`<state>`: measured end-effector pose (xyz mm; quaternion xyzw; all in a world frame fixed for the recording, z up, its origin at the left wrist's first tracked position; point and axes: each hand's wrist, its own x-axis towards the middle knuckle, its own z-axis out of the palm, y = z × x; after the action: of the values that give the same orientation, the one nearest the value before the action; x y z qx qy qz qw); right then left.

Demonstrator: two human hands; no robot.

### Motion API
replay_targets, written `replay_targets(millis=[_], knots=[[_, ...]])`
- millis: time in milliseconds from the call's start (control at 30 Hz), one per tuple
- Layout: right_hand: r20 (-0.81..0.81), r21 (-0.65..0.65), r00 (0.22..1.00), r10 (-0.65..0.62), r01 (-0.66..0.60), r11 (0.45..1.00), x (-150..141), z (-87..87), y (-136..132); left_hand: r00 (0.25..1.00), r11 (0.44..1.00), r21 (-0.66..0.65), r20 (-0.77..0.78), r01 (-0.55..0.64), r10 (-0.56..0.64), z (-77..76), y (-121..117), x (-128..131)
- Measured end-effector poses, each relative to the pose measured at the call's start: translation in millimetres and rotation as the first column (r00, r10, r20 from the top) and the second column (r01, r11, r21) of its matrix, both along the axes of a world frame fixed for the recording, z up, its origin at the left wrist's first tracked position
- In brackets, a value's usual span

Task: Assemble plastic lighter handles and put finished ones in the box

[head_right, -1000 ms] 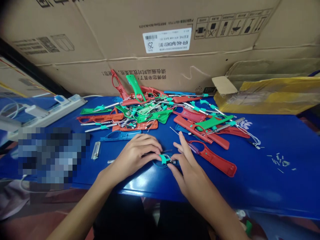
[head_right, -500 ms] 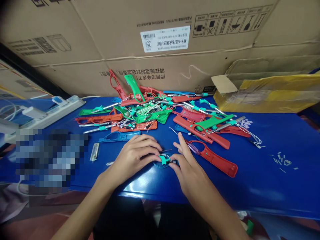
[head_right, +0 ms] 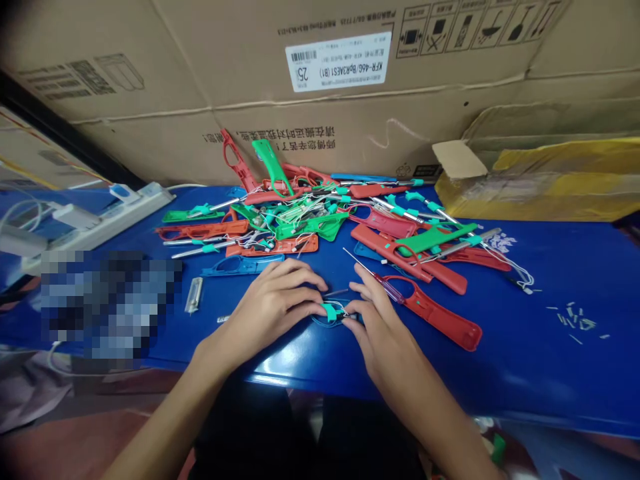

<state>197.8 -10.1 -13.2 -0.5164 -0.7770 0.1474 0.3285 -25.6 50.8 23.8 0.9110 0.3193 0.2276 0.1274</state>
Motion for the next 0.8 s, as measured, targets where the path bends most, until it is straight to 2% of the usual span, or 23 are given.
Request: replay_targets(millis=[300, 500, 667, 800], knots=[[0.023, 0.049, 0.999, -0.036, 0.035, 0.998, 1, -0.1, -2, 0.999, 0.997, -0.075, -0.011, -0.031, 0.03, -2.2, -1, 2], [0.024, 0.046, 0.999, -0.021, 0.02, 0.999, 2, -0.9, -2, 0.998, 1.0, 0.013, -0.067, -0.018, 0.018, 1.7, 0, 3], [0.026, 0.057, 1.0, 0.007, -0.008, 0.998, 3, 0.2, 1, 0.986, 0.994, 0.104, -0.166, 0.024, -0.006, 12.8, 4, 7], [-0.003, 0.063, 1.0, 0.018, -0.018, 0.998, 4, 1.7, 2, 0.969, 0.991, 0.118, -0.245, 0.061, -0.03, 20.4, 5, 10]])
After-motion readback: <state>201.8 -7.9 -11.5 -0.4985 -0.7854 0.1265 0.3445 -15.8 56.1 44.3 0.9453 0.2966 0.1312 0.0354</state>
